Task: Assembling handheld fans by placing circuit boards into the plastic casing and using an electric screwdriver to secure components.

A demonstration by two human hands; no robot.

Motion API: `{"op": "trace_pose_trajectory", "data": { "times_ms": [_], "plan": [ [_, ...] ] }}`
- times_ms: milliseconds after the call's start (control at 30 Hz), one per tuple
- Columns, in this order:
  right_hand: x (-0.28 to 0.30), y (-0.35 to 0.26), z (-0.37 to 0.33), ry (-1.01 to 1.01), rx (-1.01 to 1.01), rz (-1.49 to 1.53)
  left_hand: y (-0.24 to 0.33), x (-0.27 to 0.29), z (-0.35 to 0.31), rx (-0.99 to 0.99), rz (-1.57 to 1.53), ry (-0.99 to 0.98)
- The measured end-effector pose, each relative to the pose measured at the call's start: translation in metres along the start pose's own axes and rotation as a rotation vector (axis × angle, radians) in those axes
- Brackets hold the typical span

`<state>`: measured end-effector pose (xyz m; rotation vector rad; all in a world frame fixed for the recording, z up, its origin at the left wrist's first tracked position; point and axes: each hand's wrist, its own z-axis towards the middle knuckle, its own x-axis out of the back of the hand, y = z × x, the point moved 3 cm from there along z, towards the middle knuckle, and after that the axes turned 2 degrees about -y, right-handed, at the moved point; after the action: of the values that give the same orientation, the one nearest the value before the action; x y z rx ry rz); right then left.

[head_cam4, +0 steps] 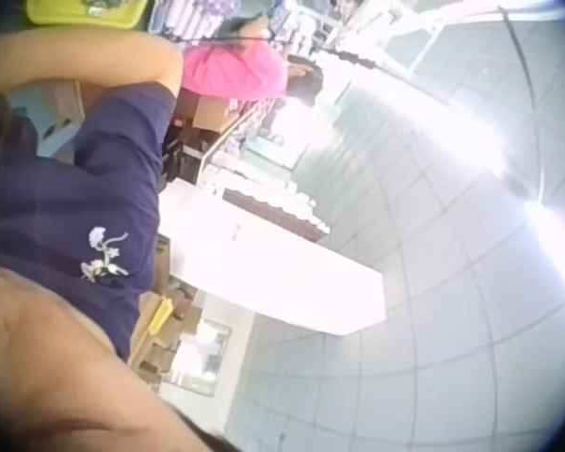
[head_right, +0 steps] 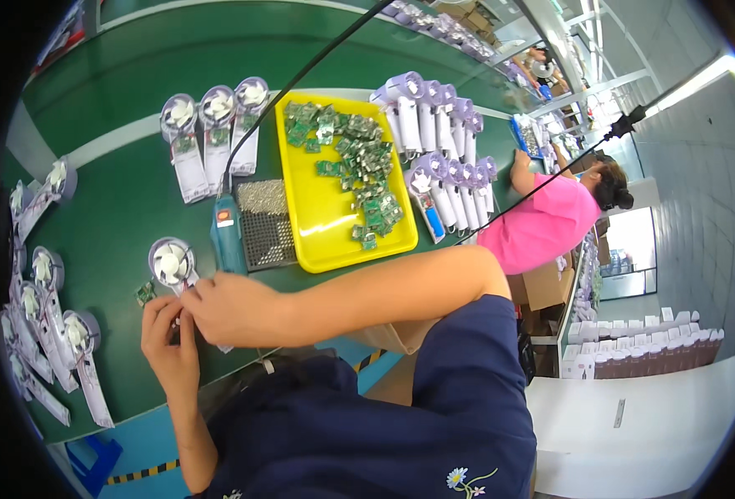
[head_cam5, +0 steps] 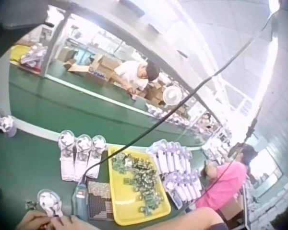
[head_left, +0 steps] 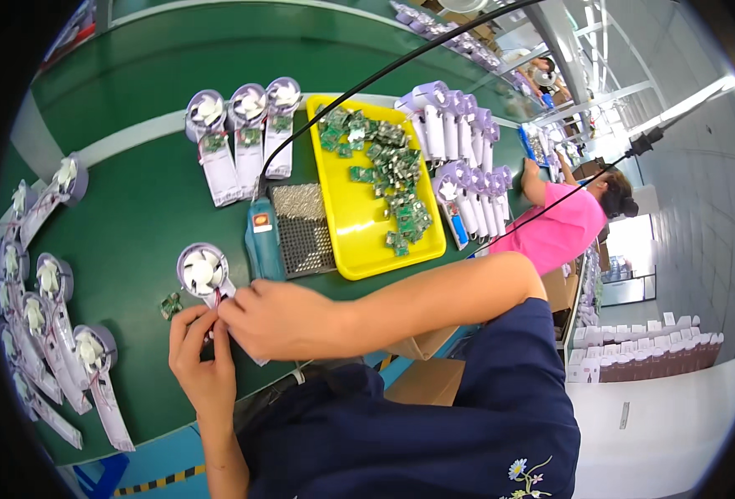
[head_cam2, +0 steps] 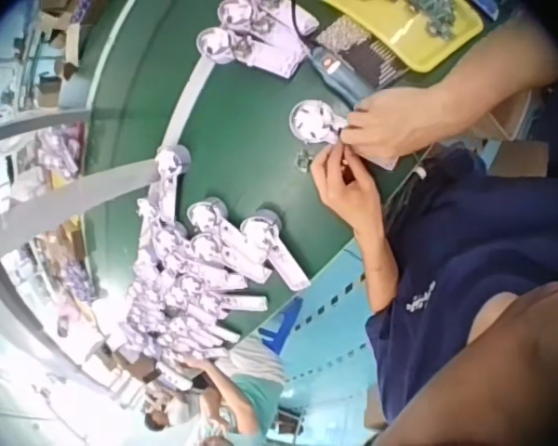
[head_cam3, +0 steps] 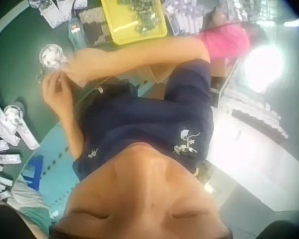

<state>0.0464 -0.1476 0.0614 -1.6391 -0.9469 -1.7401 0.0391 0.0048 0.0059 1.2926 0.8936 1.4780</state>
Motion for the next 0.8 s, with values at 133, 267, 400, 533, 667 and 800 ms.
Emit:
{"op": "trace_pose_trajectory", "data": {
  "times_ms": [133, 267, 400, 533, 667, 800],
  "plan": [
    [0.006, 0.01, -0.003, 0.021, 0.053, 0.095, 0.008, 0.0, 0.001, -0.008, -0.013, -0.001],
    [0.01, 0.037, 0.0, -0.148, 0.044, 0.291, 0.006, -0.005, 0.011, -0.071, 0.022, -0.026],
    [0.015, 0.051, -0.001, -0.227, -0.031, 0.384, 0.003, -0.011, 0.006, -0.024, -0.065, 0.028],
    [0.011, 0.048, -0.001, -0.197, -0.014, 0.341, 0.002, -0.008, 0.004, -0.035, -0.029, 0.05],
    [0.023, 0.052, -0.016, 0.064, -0.348, 1.026, 0.0, -0.005, 0.001, 0.0, -0.053, 0.052],
    [-0.002, 0.036, -0.036, 0.178, -0.529, 1.298, 0.001, -0.005, 0.003, -0.016, -0.051, 0.038]
  ]
}}
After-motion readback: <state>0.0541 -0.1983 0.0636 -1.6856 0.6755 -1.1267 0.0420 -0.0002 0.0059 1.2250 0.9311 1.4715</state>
